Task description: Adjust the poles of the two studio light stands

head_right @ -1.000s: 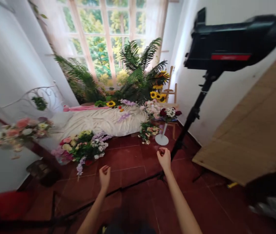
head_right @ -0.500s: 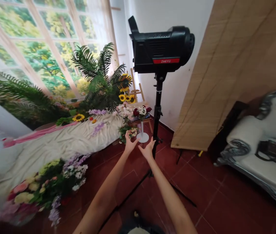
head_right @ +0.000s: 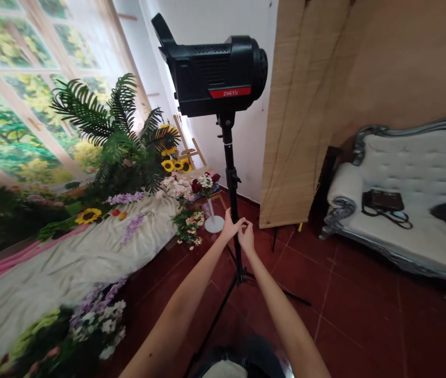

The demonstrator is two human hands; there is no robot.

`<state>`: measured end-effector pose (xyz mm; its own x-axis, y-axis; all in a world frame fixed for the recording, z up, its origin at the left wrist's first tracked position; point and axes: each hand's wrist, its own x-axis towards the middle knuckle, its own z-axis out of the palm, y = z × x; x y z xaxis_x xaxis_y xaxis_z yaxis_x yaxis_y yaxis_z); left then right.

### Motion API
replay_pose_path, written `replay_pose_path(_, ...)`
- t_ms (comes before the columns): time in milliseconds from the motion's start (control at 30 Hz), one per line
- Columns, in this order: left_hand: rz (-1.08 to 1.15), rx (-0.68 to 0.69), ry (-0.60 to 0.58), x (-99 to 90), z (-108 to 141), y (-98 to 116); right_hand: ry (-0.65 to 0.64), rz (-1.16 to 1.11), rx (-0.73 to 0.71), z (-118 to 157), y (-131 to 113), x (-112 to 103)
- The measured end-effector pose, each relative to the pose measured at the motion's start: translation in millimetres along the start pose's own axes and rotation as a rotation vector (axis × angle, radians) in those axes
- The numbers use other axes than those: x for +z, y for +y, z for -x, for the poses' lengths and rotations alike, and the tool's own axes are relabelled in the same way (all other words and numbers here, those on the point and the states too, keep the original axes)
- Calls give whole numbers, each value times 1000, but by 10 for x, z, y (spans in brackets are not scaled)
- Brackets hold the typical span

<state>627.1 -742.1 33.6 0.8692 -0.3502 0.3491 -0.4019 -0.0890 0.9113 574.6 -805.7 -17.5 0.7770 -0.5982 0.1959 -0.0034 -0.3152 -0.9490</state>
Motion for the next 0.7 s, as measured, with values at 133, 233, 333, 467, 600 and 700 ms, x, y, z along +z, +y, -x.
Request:
replay_pose_path(133,-76,-24,-10,-43,-163,-141,94,-88,147,-96,10,-77)
replay_pose_path(233,-125,-29,-54,-58,-249,-184,126,-157,265,-198,-23,-125)
replay_pose_path(333,-143,-31,-55,-31,-276,-211,28,-230,338,-277,-24,-181)
replay_pose_path(467,-64,-78,-67,54,-257,-251,-67,-252,355,-345,5,-273)
replay_pose_path(600,21,-131,-43,121,-261,-281,-139,-297,505,-403,-26,-330)
replay_pose_path(700,66,-173,-23,140,-289,-272,-225,-299,622,-430,-73,-345)
